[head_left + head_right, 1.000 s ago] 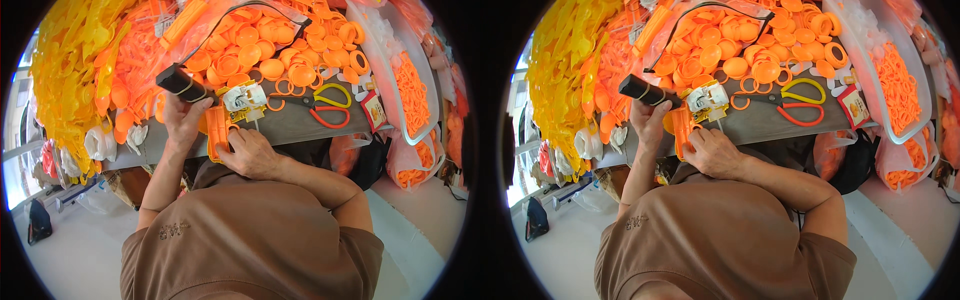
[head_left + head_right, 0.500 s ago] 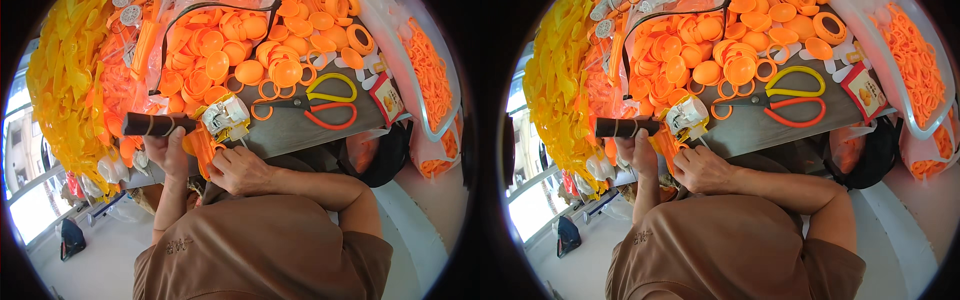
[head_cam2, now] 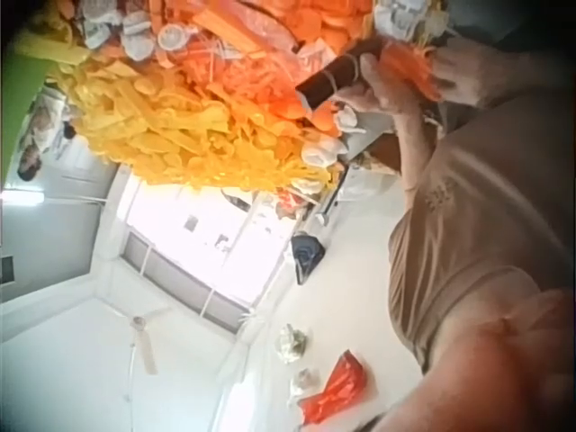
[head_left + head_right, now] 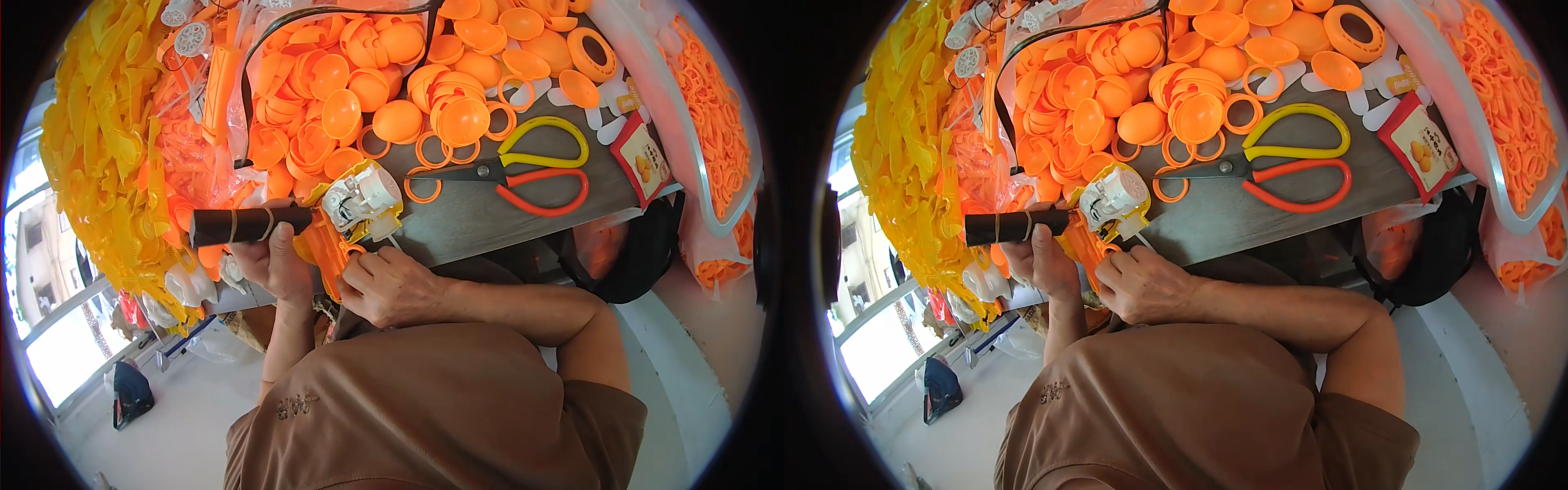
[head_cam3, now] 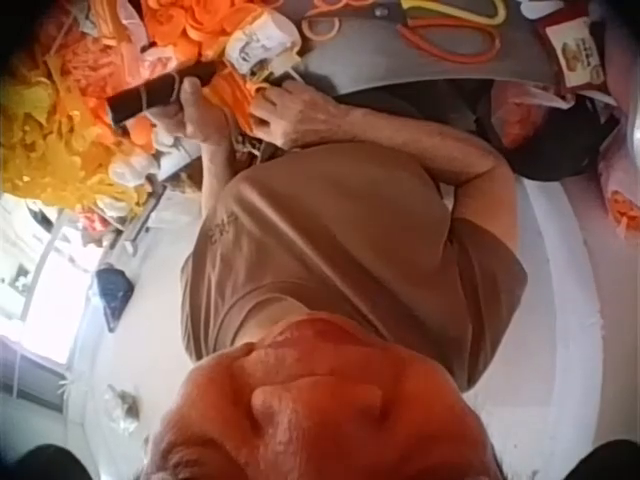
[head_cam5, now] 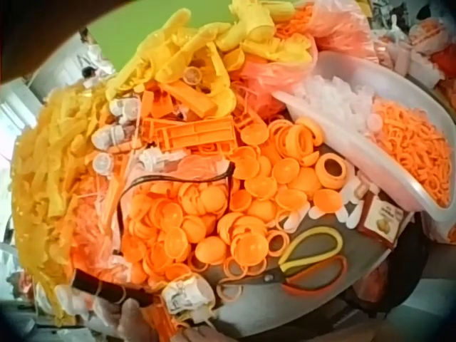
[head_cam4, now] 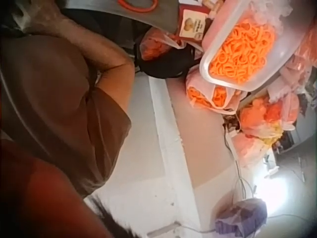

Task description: Assembling, testing, and preparing plastic toy guns for packaging at a production workstation.

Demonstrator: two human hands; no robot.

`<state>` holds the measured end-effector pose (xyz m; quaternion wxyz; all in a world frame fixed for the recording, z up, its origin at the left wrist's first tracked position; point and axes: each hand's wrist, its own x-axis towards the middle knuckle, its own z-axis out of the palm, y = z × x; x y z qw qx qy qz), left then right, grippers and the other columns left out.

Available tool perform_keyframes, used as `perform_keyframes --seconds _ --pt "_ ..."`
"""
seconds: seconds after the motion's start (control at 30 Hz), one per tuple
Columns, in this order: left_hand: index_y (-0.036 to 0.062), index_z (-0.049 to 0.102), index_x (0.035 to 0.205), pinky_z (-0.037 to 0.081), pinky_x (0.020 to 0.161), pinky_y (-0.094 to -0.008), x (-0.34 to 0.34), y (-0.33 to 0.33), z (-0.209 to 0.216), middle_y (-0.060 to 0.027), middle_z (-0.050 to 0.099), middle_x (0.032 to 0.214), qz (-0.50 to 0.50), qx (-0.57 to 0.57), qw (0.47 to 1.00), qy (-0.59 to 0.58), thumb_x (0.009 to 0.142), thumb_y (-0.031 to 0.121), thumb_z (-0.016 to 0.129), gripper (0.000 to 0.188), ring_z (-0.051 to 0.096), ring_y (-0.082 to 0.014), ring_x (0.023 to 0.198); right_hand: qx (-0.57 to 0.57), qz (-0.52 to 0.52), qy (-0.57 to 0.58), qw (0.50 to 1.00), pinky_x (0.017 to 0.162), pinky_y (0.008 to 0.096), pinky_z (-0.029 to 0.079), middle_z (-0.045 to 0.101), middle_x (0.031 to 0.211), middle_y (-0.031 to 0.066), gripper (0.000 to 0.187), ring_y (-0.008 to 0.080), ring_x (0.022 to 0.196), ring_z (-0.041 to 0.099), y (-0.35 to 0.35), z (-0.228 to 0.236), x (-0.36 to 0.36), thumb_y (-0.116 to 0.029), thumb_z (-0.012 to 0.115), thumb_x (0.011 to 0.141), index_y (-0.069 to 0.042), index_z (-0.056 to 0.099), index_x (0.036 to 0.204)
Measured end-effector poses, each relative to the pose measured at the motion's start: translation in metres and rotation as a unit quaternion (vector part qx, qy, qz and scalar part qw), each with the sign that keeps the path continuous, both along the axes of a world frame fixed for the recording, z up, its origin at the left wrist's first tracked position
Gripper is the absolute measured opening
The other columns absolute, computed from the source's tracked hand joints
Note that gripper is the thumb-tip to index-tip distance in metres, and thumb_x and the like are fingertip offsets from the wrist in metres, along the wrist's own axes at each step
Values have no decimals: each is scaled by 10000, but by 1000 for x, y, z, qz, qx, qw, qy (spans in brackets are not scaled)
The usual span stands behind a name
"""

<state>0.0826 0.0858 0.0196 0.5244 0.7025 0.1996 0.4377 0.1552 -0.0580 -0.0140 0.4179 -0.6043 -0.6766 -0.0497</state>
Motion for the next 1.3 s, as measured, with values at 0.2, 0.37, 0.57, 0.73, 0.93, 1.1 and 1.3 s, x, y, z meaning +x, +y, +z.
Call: perform_keyframes --seconds 0.2,0.37,0.57,0.73,0.93,1.1,1.3 --pt "-15 442 1059 521 767 -361 2 -2 4 -211 613 964 -8 -32 999 25 790 -11 627 327 617 -239 816 -5 15 7 1000 516 277 368 489 753 58 219 175 674 514 -1 1 4 -215 579 693 -54 644 826" --pt "-25 432 1057 522 776 -358 1 0 2 -214 610 976 -44 -23 999 4 800 18 649 340 620 -241 843 13 -3 7 1000 506 280 360 483 723 58 178 170 628 505 1 -1 3 -179 612 706 -58 648 830" --pt "-36 470 1019 523 778 -351 -2 10 4 -218 607 981 -87 17 995 38 781 6 656 305 618 -239 852 14 -12 18 1000 513 284 359 474 730 49 162 172 661 509 2 -2 0 -193 594 688 -60 636 770" --pt "-43 454 1060 509 804 -444 -9 7 -1 -224 599 968 -64 51 995 57 798 66 625 331 615 -326 863 3 -1 16 1000 497 280 350 466 717 45 179 167 644 507 1 -1 2 -182 603 695 -56 646 814" --pt "-48 470 1034 528 786 -394 -4 2 -4 -235 606 972 -44 46 997 35 771 54 671 346 619 -302 875 4 1 18 1000 506 277 362 474 745 48 195 163 669 515 1 -4 0 -194 577 693 -60 645 819" --pt "-54 469 1044 528 784 -399 -2 2 -3 -237 605 964 -40 42 998 20 763 54 672 364 619 -310 863 -6 8 18 1000 509 276 367 462 751 42 210 161 675 505 0 -2 2 -209 563 698 -71 650 831" --pt "-54 469 1048 528 774 -396 -1 1 -3 -232 608 953 -34 47 998 21 766 69 675 370 619 -311 854 -1 6 28 1000 517 281 372 458 751 34 222 159 679 499 0 -3 2 -217 558 695 -78 651 841"
